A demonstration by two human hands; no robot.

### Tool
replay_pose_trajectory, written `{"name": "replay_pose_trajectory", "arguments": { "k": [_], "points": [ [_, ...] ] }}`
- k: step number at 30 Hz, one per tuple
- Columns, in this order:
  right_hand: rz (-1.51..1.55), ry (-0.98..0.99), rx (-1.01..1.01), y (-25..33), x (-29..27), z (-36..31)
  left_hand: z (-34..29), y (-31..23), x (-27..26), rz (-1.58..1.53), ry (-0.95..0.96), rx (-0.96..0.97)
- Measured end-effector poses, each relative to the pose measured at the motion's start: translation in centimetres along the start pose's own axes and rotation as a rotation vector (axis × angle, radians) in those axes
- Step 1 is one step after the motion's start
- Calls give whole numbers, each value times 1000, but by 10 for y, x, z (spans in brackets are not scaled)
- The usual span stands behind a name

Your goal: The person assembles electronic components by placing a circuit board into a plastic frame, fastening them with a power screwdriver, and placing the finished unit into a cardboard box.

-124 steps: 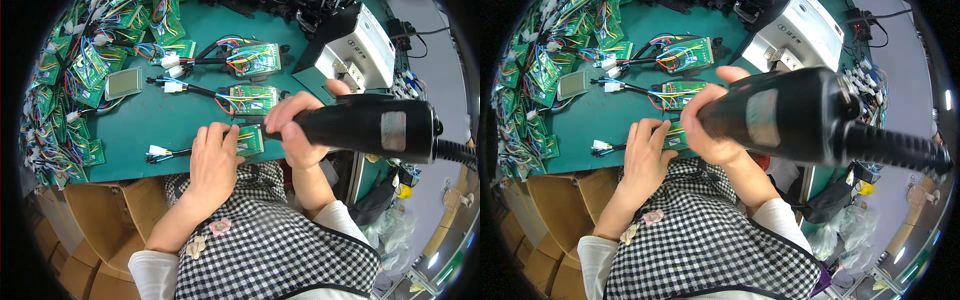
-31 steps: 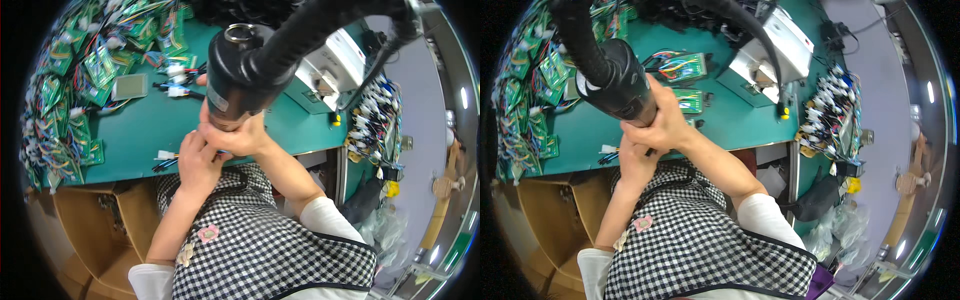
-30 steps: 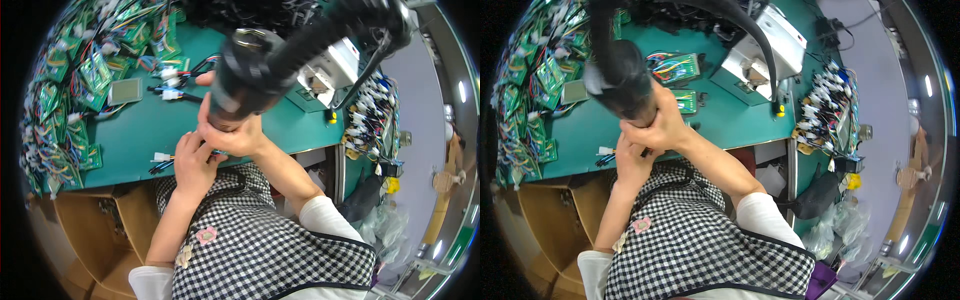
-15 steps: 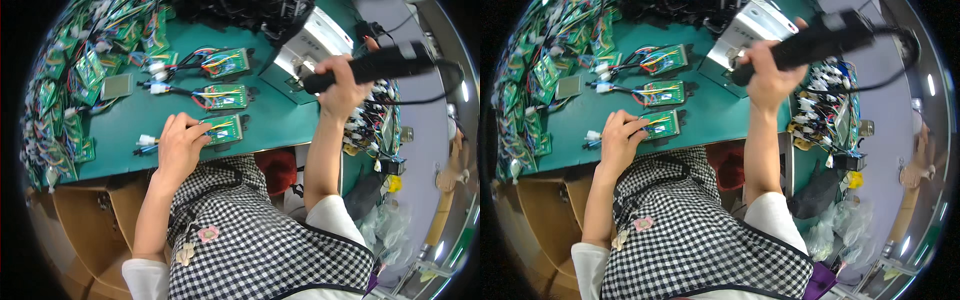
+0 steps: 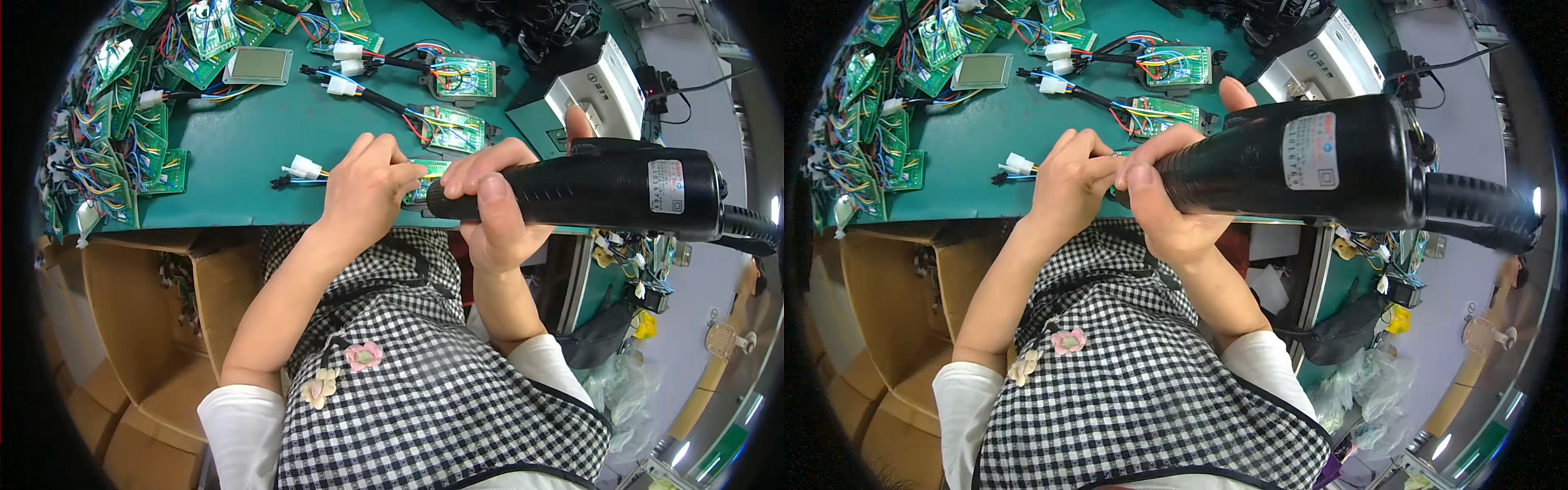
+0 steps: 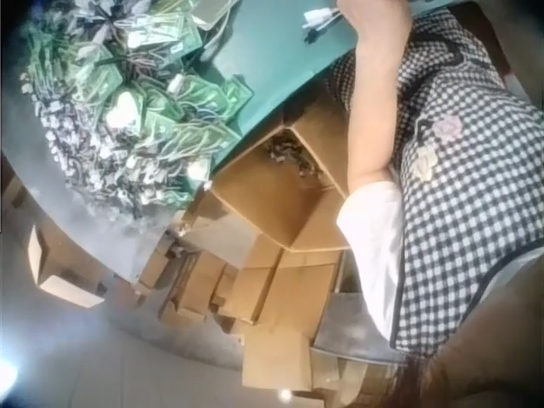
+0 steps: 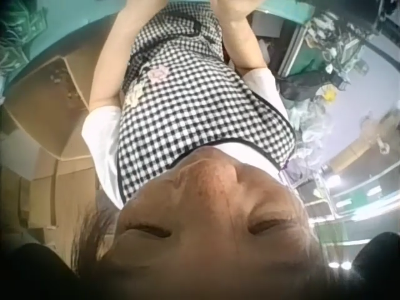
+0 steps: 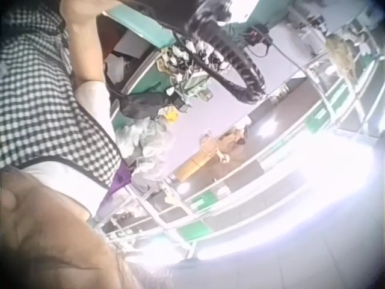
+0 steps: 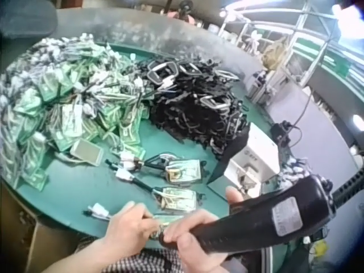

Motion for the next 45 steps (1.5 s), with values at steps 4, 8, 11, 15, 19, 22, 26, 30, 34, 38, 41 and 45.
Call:
{"name": "replay_pose_trajectory", "arguments": {
  "k": [4, 8, 11, 15, 19, 22, 26, 30, 34, 38, 41, 45],
  "points": [
    [-122, 25, -20, -8, 0, -1, -1, 0, 1, 4, -8, 3],
    [-195, 78, 16, -13, 1, 1, -2, 0, 3, 9, 0, -12],
    [-231, 184, 66, -18, 4, 1, -3, -1, 3, -15, -20, -11],
    [-121, 377, 158, -24, 15, 3, -3, 0, 1, -36, -47, -42],
    [-31, 535, 203, -26, 28, 6, -6, 0, 0, -95, -108, -58],
    [-90, 427, 180, -15, 20, 5, -4, -3, -3, -70, -104, -58],
    [-158, 246, 140, 5, -3, -2, -9, -9, -6, 9, -24, -20],
    [207, 77, -225, 70, -54, 9, 7, -29, -32, -53, -162, 125],
    [127, -13, -110, 48, -71, 3, 48, -3, -15, 118, -13, 138],
    [188, -115, -3, 24, -92, -12, 68, 1, 1, 252, 166, 82],
    [236, -179, 38, 12, -100, -14, 68, 0, 20, 373, 491, -83],
    [306, -269, 49, 5, -120, -15, 51, -15, 15, 247, 435, -127]
  ]
}}
Point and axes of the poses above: each hand's wrist, its own z-axis towards the middle knuckle, its own x-axis out of the palm, y = z × x, the point moved 6 cm from there along z, towards the middle knuckle, and after that the axes turned 8 degrees about x, right-handed, at the moved point
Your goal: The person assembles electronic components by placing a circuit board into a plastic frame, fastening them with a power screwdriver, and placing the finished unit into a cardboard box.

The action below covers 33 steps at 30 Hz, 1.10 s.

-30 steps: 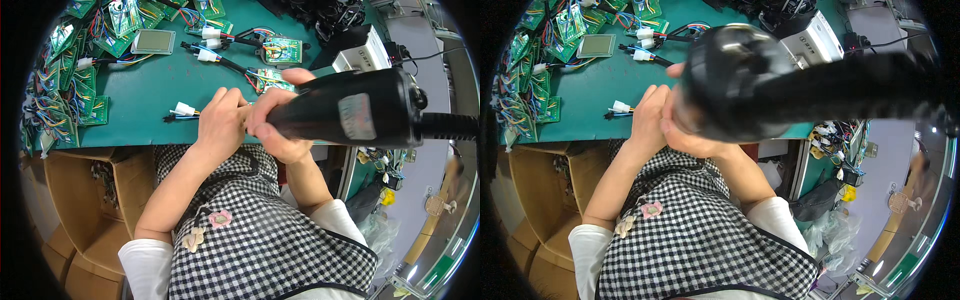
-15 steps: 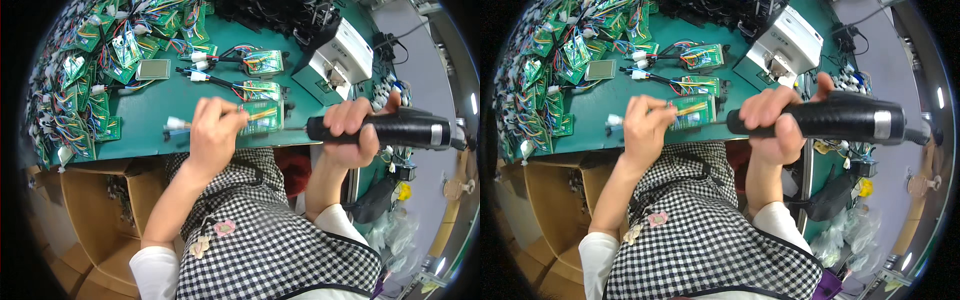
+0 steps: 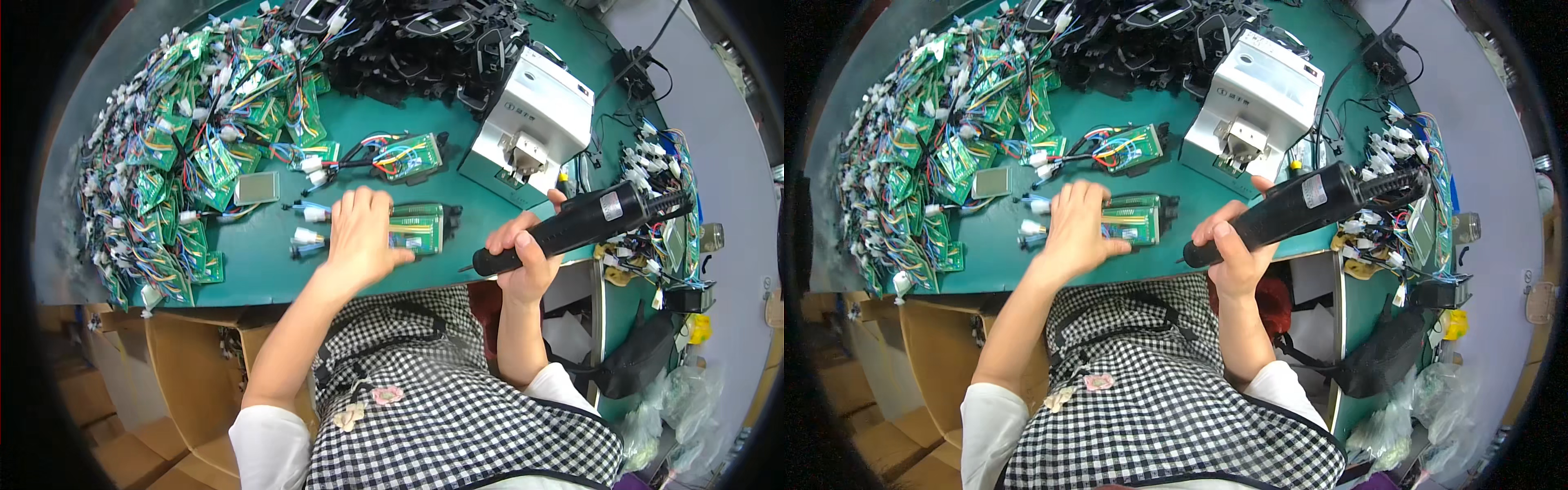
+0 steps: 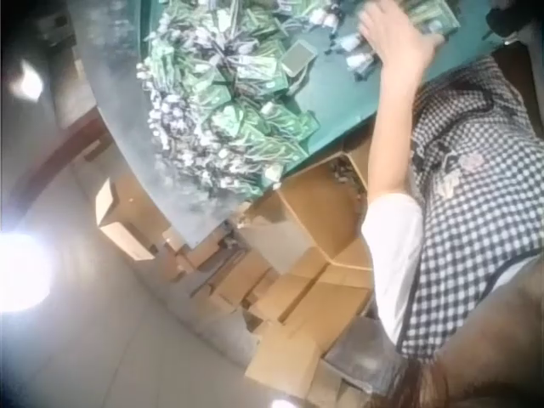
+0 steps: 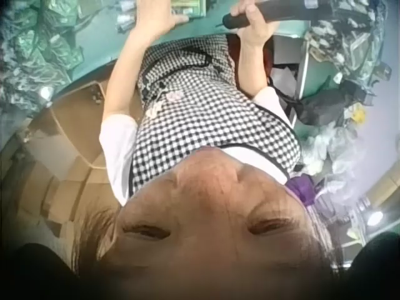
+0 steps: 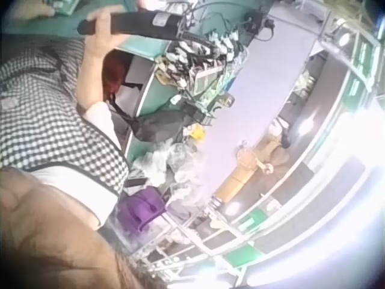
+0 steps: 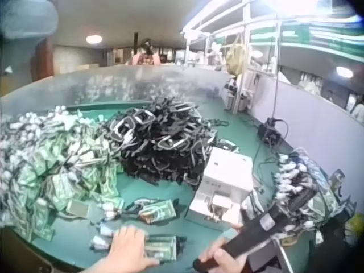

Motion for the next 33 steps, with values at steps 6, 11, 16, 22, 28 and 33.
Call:
{"name": "replay_pose_trajectory", "arguments": {
  "k": [6, 11, 16, 22, 28, 33],
  "points": [
    [-2, -99, -20, -2, -22, 14, 20, -1, -12, -92, -129, -33],
    [-10, -103, -20, -9, -24, 20, 78, 27, -14, 109, -1, -57],
    [14, -123, 13, -11, -31, 22, 94, 35, -2, 178, 54, 49],
    [10, -99, 21, -9, -35, 18, 144, 6, -51, 87, -328, 346],
    [13, -111, 105, -14, -35, 24, 216, 8, -83, 376, -592, 352],
    [-67, -154, 47, -15, -42, 26, 114, -1, -122, -500, -693, 91]
  ]
}}
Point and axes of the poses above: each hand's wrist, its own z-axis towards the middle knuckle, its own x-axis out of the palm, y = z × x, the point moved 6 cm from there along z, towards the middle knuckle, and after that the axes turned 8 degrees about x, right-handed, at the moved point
